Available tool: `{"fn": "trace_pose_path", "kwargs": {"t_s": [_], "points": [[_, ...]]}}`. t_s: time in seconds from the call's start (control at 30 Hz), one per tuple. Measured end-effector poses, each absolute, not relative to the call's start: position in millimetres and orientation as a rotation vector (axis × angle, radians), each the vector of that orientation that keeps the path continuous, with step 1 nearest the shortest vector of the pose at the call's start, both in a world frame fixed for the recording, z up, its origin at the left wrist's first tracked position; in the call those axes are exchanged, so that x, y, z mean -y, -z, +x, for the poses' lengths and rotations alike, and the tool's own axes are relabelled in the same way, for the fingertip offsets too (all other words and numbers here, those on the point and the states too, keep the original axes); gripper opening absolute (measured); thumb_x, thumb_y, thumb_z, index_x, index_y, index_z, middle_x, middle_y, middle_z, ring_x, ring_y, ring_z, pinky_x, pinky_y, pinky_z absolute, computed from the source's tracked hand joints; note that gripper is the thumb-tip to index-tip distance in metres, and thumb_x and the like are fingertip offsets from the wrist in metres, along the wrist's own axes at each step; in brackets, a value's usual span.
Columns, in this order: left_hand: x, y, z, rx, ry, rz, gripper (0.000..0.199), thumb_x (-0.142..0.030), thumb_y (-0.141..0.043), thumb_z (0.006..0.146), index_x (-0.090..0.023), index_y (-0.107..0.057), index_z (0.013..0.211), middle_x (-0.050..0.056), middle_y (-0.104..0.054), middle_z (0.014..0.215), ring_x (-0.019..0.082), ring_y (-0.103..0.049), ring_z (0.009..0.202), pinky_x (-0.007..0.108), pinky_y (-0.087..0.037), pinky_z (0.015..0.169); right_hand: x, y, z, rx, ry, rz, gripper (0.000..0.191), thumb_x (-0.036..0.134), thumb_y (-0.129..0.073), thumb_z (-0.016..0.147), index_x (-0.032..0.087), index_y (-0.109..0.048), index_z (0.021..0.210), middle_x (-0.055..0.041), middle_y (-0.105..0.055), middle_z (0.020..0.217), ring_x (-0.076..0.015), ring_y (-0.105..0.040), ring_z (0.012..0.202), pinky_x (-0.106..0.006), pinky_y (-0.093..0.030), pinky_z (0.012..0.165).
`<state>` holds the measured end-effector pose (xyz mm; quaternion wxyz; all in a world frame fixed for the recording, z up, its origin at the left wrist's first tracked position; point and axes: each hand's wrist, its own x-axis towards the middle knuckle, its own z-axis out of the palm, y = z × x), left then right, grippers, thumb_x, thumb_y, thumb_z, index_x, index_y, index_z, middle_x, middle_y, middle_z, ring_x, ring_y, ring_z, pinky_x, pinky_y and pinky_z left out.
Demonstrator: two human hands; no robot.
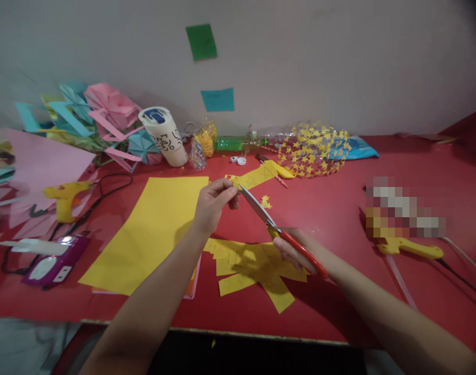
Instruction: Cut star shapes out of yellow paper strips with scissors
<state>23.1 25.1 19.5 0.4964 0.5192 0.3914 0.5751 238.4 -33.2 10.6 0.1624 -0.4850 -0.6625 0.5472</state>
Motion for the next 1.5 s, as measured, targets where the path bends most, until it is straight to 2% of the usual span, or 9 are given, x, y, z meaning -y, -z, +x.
{"fn": "trace_pose_path", "kwargs": {"t_s": [0.3,0.73,1.03,1.33,1.5], "points": [[-26,-18,22,-1.005,-1.383,1.306,0.015,-0.027,-0.064,0.075,-0.019,-0.062,0.063,-0.003,-0.059,0.053,0.009,-0.054,0.047,0.022,-0.047,0.049,31,-1,239,1.803,-1.636,-1.370,0.054,0.069,-0.052,0.083,0.023,-0.034,0.062,0.0081,-0.038,0.046,-0.0048,-0.034,0.033,-0.019,-0.026,0.035],[-27,-19,21,-0.974,-1.377,1.279,0.015,-0.025,-0.064,0.074,-0.018,-0.062,0.061,-0.003,-0.060,0.053,0.008,-0.054,0.047,0.021,-0.046,0.048,32,-5,237,1.829,-1.587,-1.387,0.054,0.069,-0.049,0.083,0.024,-0.032,0.060,0.0089,-0.035,0.045,-0.0040,-0.033,0.032,-0.019,-0.025,0.033],[-27,-22,19,-0.993,-1.350,1.233,0.013,-0.026,-0.065,0.069,-0.018,-0.062,0.060,-0.003,-0.058,0.052,0.008,-0.054,0.046,0.022,-0.046,0.047,28,5,239,1.829,-1.569,-1.382,0.056,0.068,-0.057,0.081,0.023,-0.034,0.056,0.0066,-0.042,0.044,-0.0039,-0.033,0.031,-0.019,-0.025,0.028],[-27,-23,20,-0.982,-1.347,1.200,0.011,-0.025,-0.066,0.067,-0.019,-0.062,0.059,-0.003,-0.058,0.050,0.008,-0.053,0.045,0.021,-0.045,0.045,28,1,238,1.831,-1.582,-1.411,0.057,0.068,-0.060,0.079,0.023,-0.035,0.055,0.0087,-0.036,0.039,-0.0052,-0.033,0.031,-0.020,-0.027,0.030],[-28,-22,18,-0.989,-1.338,1.224,0.013,-0.027,-0.066,0.068,-0.018,-0.062,0.059,-0.003,-0.058,0.051,0.009,-0.054,0.045,0.022,-0.045,0.045,28,0,239,1.849,-1.559,-1.405,0.057,0.069,-0.060,0.079,0.023,-0.036,0.056,0.0056,-0.042,0.043,-0.0061,-0.036,0.034,-0.020,-0.027,0.032]]}}
